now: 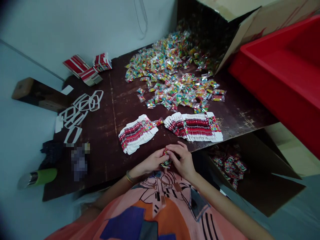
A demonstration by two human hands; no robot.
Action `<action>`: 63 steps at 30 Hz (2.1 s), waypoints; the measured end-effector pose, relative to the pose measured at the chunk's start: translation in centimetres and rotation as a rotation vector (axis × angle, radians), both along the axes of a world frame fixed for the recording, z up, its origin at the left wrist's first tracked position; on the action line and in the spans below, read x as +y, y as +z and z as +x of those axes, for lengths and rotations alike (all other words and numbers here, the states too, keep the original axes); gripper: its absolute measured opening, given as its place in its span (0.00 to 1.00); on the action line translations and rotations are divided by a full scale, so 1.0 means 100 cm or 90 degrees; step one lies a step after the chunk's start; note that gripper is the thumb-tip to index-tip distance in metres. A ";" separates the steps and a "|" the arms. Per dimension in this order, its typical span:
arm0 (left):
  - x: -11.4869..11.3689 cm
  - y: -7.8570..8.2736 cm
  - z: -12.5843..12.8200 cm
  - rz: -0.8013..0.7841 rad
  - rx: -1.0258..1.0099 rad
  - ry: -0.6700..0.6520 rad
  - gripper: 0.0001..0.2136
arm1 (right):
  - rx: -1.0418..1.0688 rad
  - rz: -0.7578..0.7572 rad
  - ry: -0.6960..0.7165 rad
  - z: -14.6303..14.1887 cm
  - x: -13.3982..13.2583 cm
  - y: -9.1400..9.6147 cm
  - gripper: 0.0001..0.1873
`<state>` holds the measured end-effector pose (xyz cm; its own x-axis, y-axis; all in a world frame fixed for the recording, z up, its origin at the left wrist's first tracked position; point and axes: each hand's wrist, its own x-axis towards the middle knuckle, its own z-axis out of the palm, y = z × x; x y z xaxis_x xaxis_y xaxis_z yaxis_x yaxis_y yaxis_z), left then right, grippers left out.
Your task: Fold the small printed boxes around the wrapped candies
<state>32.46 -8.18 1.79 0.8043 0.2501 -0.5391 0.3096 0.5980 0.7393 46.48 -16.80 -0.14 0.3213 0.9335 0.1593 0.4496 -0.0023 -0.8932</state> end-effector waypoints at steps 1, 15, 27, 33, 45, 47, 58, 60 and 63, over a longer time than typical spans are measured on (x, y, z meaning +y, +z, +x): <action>0.001 0.001 0.000 -0.010 -0.001 0.009 0.21 | 0.014 -0.008 0.004 -0.004 0.001 -0.001 0.10; 0.034 -0.007 -0.036 0.057 0.020 0.139 0.18 | -0.268 -0.121 0.008 0.164 -0.042 0.085 0.20; 0.023 0.012 -0.063 -0.073 -0.053 0.231 0.16 | -0.505 0.030 0.282 0.008 0.124 0.004 0.13; 0.029 -0.002 -0.055 -0.075 -0.057 0.292 0.18 | -0.494 0.034 0.270 0.008 0.111 0.012 0.14; 0.030 0.010 -0.056 -0.114 -0.103 0.335 0.24 | -0.528 0.096 0.297 -0.003 0.147 0.018 0.12; 0.036 0.011 -0.057 -0.150 -0.156 0.409 0.26 | -0.472 0.187 0.313 -0.008 0.111 0.025 0.13; 0.018 0.003 -0.037 0.043 0.086 0.313 0.19 | -0.157 0.083 0.262 -0.020 0.067 0.036 0.11; 0.017 0.003 -0.036 0.063 0.084 0.272 0.17 | -0.108 0.029 0.299 -0.017 0.069 0.041 0.07; 0.020 0.007 -0.034 0.077 0.079 0.184 0.16 | -0.077 -0.047 0.394 -0.008 0.073 0.050 0.08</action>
<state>29.03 -6.20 2.52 0.6207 0.5265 -0.5810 0.2327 0.5839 0.7778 45.68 -9.53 4.89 -0.2981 0.9504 0.0891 0.4853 0.2313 -0.8432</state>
